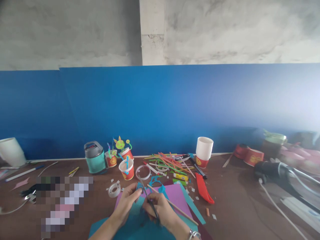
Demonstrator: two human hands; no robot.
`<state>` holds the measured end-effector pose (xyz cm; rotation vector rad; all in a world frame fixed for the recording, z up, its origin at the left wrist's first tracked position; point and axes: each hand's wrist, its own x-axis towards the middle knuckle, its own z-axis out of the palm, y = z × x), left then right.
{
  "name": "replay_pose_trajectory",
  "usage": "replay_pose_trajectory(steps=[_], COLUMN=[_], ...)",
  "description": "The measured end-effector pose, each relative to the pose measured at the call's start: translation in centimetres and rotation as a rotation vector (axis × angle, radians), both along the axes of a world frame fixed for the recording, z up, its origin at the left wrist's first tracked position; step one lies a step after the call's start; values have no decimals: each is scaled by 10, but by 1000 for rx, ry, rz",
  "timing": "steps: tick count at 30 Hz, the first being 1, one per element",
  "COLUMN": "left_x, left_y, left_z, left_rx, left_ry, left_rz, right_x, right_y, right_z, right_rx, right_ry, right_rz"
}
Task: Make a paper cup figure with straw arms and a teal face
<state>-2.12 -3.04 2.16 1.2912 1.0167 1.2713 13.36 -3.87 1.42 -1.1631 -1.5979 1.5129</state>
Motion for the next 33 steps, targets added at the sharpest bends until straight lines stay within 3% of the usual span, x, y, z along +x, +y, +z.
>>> replay_pose_trajectory(steps=[7, 16, 25, 33], left_x=[-1, -2, -2, -1], left_y=[3, 1, 4, 2], left_z=[-9, -3, -11, -7], left_rx=[-64, -45, -76, -105], left_ry=[11, 12, -105, -140], left_rz=[48, -12, 3, -8], right_x=[0, 0, 0, -1], right_y=[2, 0, 4, 3], right_z=[-4, 0, -3, -3], right_rx=[-4, -3, -6, -8], right_ry=[-8, 9, -12, 1], right_rz=[6, 17, 3, 15])
